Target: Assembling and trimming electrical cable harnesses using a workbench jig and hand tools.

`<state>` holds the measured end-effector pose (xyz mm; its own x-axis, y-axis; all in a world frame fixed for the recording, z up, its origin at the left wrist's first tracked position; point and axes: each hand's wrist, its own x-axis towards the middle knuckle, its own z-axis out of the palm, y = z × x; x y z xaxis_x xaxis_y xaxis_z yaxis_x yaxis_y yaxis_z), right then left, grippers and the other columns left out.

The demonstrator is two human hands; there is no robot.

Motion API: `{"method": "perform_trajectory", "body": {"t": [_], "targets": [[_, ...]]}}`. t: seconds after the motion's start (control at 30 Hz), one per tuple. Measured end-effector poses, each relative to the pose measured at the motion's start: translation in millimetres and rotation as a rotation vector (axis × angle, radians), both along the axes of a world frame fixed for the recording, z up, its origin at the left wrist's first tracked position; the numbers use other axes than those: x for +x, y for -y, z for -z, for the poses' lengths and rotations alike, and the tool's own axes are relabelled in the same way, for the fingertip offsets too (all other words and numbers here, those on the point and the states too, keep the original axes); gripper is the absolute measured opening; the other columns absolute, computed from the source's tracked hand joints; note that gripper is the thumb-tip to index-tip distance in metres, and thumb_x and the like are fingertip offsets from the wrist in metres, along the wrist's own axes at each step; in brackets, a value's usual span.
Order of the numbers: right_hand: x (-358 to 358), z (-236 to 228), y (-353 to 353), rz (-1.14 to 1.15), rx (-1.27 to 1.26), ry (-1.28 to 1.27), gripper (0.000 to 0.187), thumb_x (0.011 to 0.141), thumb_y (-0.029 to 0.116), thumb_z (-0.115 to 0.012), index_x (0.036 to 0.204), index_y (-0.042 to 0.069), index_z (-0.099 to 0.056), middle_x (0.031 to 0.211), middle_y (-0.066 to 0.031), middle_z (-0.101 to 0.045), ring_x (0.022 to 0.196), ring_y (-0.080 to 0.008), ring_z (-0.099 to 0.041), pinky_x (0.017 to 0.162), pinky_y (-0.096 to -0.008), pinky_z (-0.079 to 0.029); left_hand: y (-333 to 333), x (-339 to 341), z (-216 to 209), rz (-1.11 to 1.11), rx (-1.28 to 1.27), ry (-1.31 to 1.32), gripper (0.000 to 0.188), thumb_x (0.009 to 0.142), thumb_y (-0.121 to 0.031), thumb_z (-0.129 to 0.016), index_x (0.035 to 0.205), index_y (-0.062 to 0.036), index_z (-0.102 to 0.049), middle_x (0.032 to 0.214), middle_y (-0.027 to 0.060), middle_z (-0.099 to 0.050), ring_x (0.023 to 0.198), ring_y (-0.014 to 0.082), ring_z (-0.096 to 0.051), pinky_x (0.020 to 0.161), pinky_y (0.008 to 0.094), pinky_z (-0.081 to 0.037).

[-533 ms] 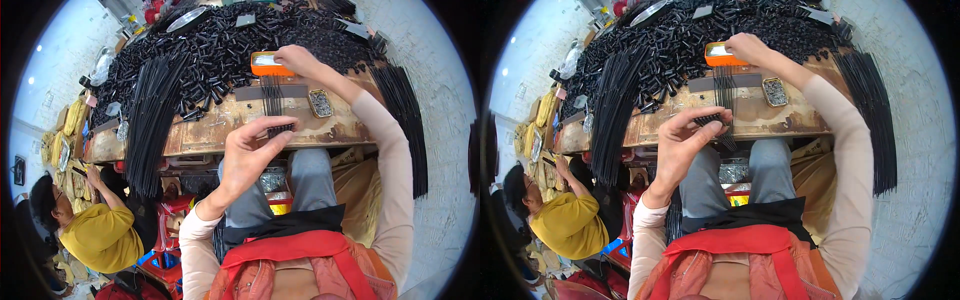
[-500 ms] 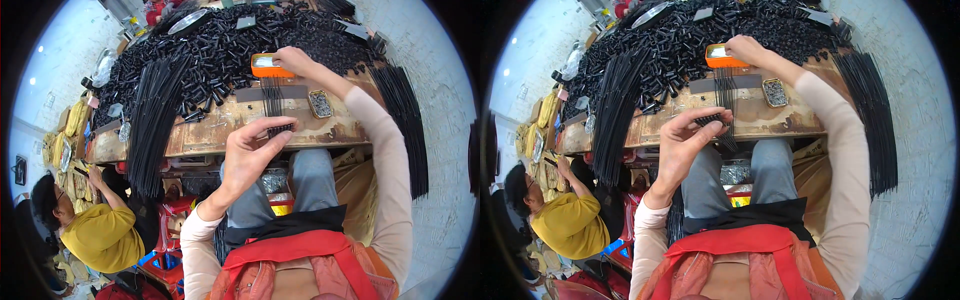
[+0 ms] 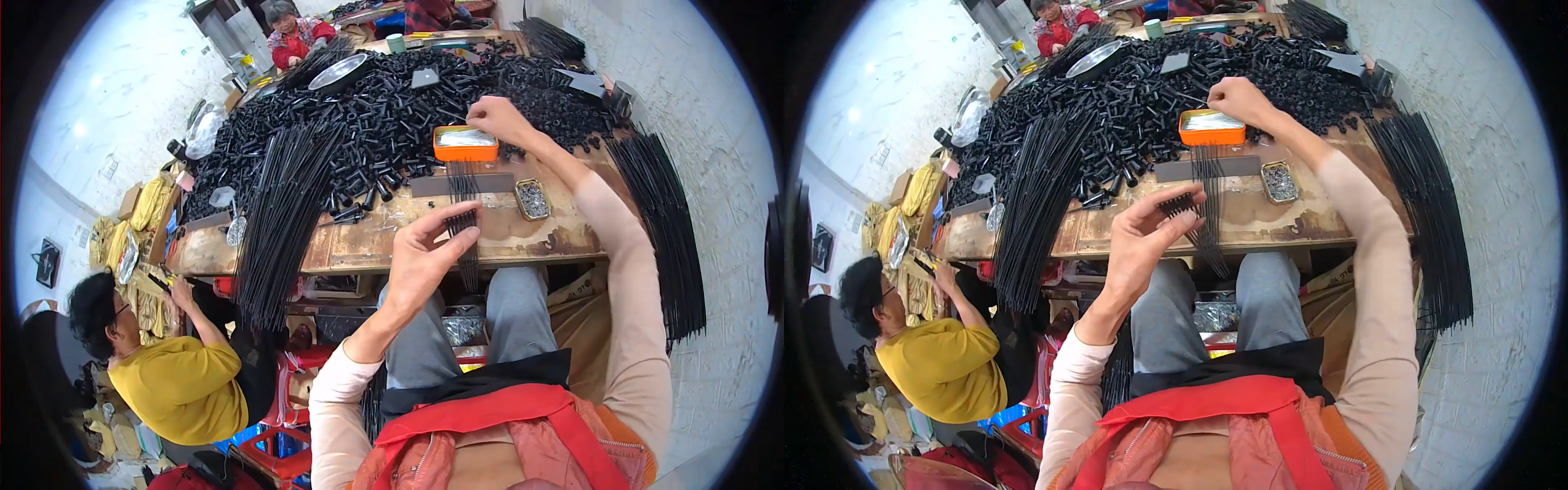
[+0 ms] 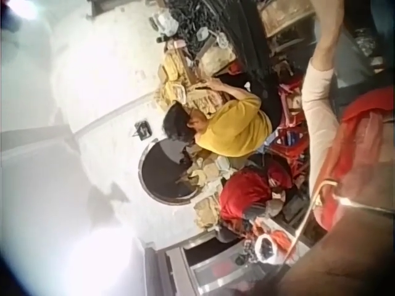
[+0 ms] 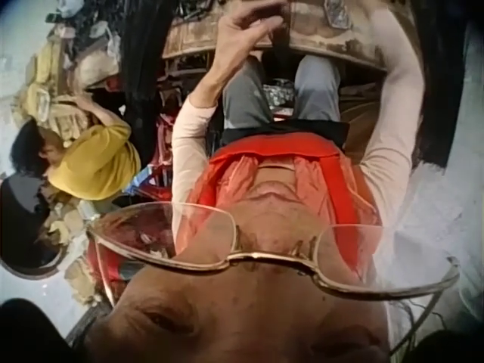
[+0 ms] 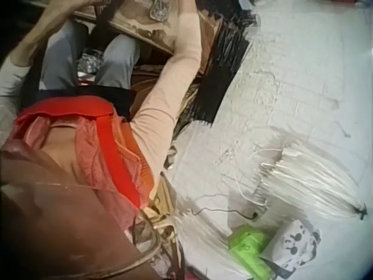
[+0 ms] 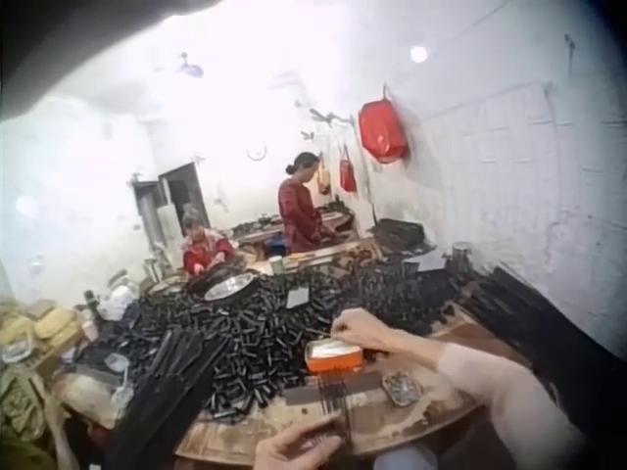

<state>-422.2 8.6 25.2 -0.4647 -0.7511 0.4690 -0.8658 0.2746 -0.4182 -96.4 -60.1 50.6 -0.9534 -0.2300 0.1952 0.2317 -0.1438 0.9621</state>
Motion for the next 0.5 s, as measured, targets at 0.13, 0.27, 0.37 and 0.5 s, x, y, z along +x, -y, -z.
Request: {"method": "perform_trajectory", "body": {"t": [0.13, 0.27, 0.37, 0.5], "targets": [[127.6, -57.8, -70.4, -0.149, -0.164, 0.079, 0.023, 0.081, 0.006, -0.066, 0.103, 0.001, -0.068, 0.079, -0.0112, -0.060, 0.066, -0.0200, -0.060, 0.058, -0.0300, -0.047, 4.2, -3.2, -3.5, -0.007, 0.007, 0.016, 0.031, 0.090, -0.001, -0.062, 0.120, 0.0009, -0.063, 0.115, 0.0107, -0.066, 0.104, 0.0162, -0.064, 0.088, 0.0320, -0.056], [199.4, -76.5, -112.7, -0.203, -0.085, -0.409, 0.048, 0.075, 0.001, -0.067, 0.122, 0.010, -0.064, 0.080, -0.0077, -0.056, 0.065, -0.0214, -0.056, 0.056, -0.0323, -0.046, 8.3, -8.7, -4.4, -0.001, 0.053, 0.000, 0.025, 0.092, -0.002, -0.061, 0.116, 0.0022, -0.064, 0.107, 0.0113, -0.068, 0.100, 0.0174, -0.066, 0.085, 0.0329, -0.058], [213.4, -75.5, -121.4, -0.144, 0.089, -0.533, 0.063, 0.073, 0.001, -0.066, 0.133, 0.016, -0.057, 0.080, -0.0058, -0.052, 0.065, -0.0218, -0.054, 0.056, -0.0334, -0.046, 8.9, -11.4, -2.6, 0.003, 0.086, 0.013, 0.024, 0.092, -0.002, -0.061, 0.115, 0.0037, -0.064, 0.105, 0.0125, -0.068, 0.098, 0.0185, -0.067, 0.084, 0.0330, -0.059], [213.6, -71.9, -122.5, -0.124, 0.173, -0.548, 0.068, 0.074, 0.003, -0.065, 0.139, 0.018, -0.052, 0.076, -0.0054, -0.046, 0.063, -0.0215, -0.052, 0.055, -0.0344, -0.047, 7.0, -11.6, -3.1, -0.017, 0.084, 0.000, 0.024, 0.092, -0.002, -0.061, 0.115, 0.0048, -0.063, 0.104, 0.0135, -0.068, 0.097, 0.0198, -0.068, 0.083, 0.0332, -0.059]]}}
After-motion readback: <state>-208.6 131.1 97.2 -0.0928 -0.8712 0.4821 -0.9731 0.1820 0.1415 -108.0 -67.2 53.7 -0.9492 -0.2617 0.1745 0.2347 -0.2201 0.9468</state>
